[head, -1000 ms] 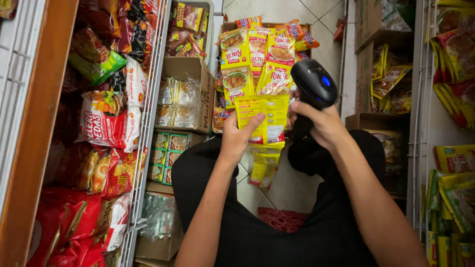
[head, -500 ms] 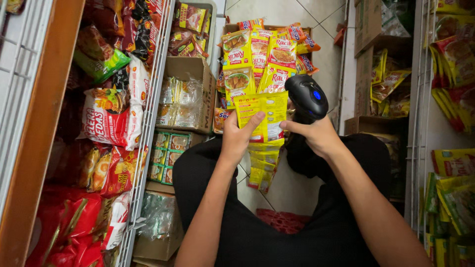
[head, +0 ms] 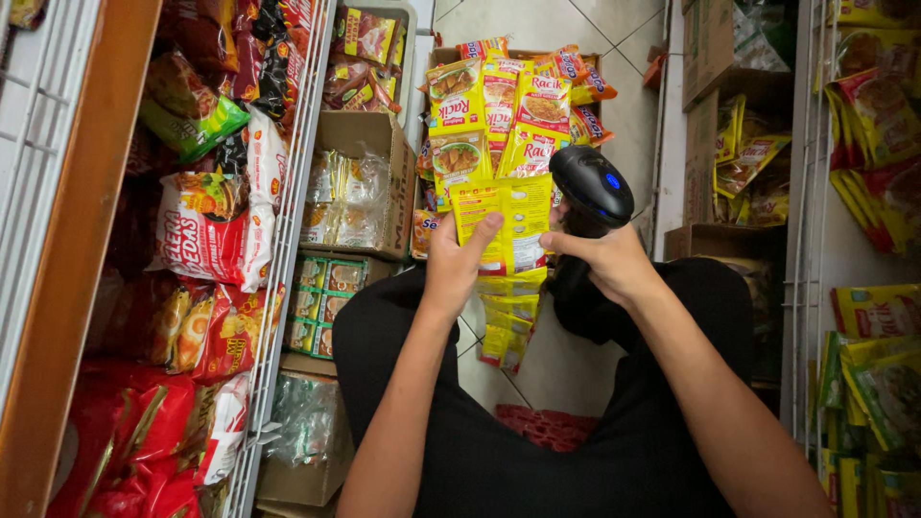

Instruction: The person scans several individual seasoning packets one at a time using a handheld scanner and then places the scanned items onto a store shelf.

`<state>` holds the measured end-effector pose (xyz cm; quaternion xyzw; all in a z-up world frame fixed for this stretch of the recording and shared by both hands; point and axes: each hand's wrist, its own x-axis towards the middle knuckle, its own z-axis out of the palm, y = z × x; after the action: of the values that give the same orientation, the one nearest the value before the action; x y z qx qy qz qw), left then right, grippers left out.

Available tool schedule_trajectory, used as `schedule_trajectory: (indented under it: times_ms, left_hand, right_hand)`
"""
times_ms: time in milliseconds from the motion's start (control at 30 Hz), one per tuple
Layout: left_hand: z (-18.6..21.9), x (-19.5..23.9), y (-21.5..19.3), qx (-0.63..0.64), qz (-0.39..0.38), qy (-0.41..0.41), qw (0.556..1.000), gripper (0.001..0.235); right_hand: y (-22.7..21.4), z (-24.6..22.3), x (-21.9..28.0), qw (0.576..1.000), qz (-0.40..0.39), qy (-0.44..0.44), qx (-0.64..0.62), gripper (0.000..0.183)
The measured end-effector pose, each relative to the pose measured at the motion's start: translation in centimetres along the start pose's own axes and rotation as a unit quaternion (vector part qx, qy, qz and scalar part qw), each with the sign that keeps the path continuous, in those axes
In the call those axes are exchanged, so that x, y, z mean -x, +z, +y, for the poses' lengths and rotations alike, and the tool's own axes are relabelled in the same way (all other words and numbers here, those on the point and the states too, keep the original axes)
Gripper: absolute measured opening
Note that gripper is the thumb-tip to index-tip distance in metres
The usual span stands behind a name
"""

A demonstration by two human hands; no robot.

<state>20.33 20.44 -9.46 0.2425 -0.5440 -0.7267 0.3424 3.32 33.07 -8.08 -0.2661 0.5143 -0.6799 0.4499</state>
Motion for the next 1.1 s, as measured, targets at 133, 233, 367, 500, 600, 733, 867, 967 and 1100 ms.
schedule_trajectory:
  times_ms: [133, 233, 367, 500, 600, 733, 867, 967, 1100]
  left_hand:
    - [0.0, -0.1, -0.3, -0.016, -0.002, 0.005, 1.0, 0.033]
    - [-0.2, 0.0, -0.3, -0.022, 0.001, 0.017, 1.0, 0.035]
    - [0.0, -0.5, -0.8, -0.033, 0.003, 0.014, 0.999, 0.036]
    - [-0.1, -0.5, -0.8, -0.022, 0.002, 0.012, 1.0, 0.036]
    - [0.0, -0.3, -0.6, -0.014, 0.004, 0.007, 1.0, 0.037]
    - [1.4, 0.0, -1.2, 0.035, -0.02, -0.017, 0.999, 0.038]
    - [1.5, 0.6, -2.1, -0.032, -0.1, -0.069, 0.992, 0.047]
    - [-0.2, 0.7, -2.0, -0.035, -0.069, -0.067, 0.995, 0.038]
    - [-2.4, -0.3, -2.7, -0.043, 0.011, -0.029, 0.999, 0.032]
  right_hand:
    - [0.2, -0.2, 0.1, 1.0, -0.01, -0.003, -0.003, 0.041]
    - [0.5, -0.3, 0.2, 1.0, -0.012, -0.018, -0.007, 0.041]
    - [0.9, -0.2, 1.2, 0.998, 0.047, 0.028, -0.006, 0.041]
    - [1.1, 0.9, 2.1, 0.998, 0.015, 0.031, 0.048, 0.041]
    - [1.7, 1.7, 2.3, 0.999, 0.012, 0.029, 0.043, 0.039]
    - [2.4, 1.0, 2.0, 0.997, 0.02, 0.067, 0.019, 0.039]
    - [2.1, 0.4, 1.5, 0.996, 0.023, 0.074, -0.037, 0.043]
    - [1.1, 1.6, 0.7, 0.999, 0.028, -0.003, 0.029, 0.024]
    - [-0.9, 2.9, 0.5, 0.987, 0.044, 0.024, 0.155, 0.015]
